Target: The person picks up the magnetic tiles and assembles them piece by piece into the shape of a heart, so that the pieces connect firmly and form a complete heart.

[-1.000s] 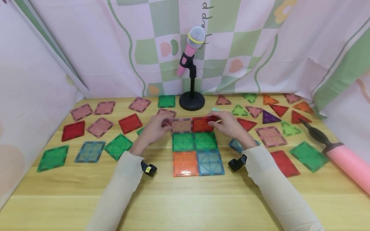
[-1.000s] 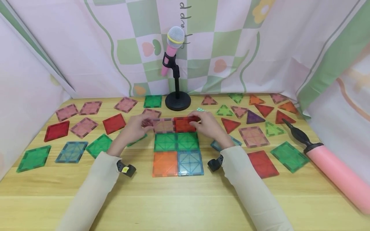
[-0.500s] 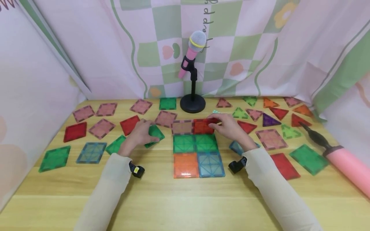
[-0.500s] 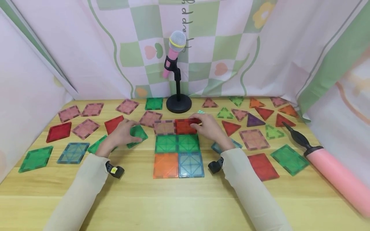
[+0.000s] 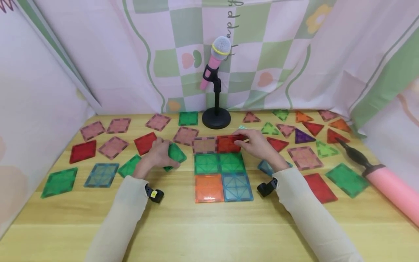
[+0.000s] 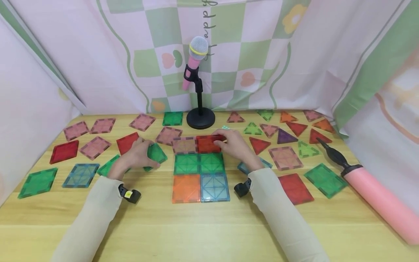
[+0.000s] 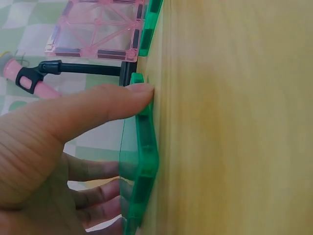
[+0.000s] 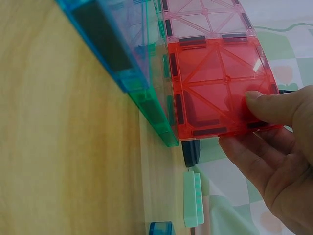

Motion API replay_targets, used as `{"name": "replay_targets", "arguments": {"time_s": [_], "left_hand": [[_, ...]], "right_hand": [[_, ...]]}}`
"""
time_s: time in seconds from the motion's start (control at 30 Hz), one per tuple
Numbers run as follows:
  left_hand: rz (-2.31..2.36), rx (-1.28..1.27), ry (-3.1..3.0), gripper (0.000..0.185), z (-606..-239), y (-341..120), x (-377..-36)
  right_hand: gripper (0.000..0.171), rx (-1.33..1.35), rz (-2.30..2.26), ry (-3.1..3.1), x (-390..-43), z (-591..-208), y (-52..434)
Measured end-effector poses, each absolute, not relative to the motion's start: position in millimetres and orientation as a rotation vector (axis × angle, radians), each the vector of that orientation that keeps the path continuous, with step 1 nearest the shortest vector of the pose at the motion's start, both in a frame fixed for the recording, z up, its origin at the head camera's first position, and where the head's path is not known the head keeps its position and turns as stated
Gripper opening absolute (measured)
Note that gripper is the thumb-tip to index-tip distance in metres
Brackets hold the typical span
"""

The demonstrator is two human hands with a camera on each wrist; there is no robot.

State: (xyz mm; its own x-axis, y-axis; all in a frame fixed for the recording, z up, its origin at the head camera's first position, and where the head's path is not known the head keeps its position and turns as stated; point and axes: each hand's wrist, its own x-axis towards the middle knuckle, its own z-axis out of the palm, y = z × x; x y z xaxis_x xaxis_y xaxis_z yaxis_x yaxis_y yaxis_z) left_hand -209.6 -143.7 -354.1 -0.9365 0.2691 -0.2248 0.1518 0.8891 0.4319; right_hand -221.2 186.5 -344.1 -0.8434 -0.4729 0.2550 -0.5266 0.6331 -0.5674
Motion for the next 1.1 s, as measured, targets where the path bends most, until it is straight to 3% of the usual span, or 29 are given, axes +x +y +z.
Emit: {"name": "replay_targets", "arguments": {"time_s": [0.27,0.67,1.1], "left_hand": [[0.680,0.404,2.800,0.091,-355,-144,-202],[1.109,0.738,2.663,0.088,-350,-142,-192],[1.185,0.744,2.550,0.091,-355,-124,-190]], "right_hand": [[0.024,0.857,1.012,-2.771,-220,-348,184],[0.023,0.833,1.027,-2.797,-218,-346,183],[0.025,0.794,1.006,-2.820,-219,-343,187]]}}
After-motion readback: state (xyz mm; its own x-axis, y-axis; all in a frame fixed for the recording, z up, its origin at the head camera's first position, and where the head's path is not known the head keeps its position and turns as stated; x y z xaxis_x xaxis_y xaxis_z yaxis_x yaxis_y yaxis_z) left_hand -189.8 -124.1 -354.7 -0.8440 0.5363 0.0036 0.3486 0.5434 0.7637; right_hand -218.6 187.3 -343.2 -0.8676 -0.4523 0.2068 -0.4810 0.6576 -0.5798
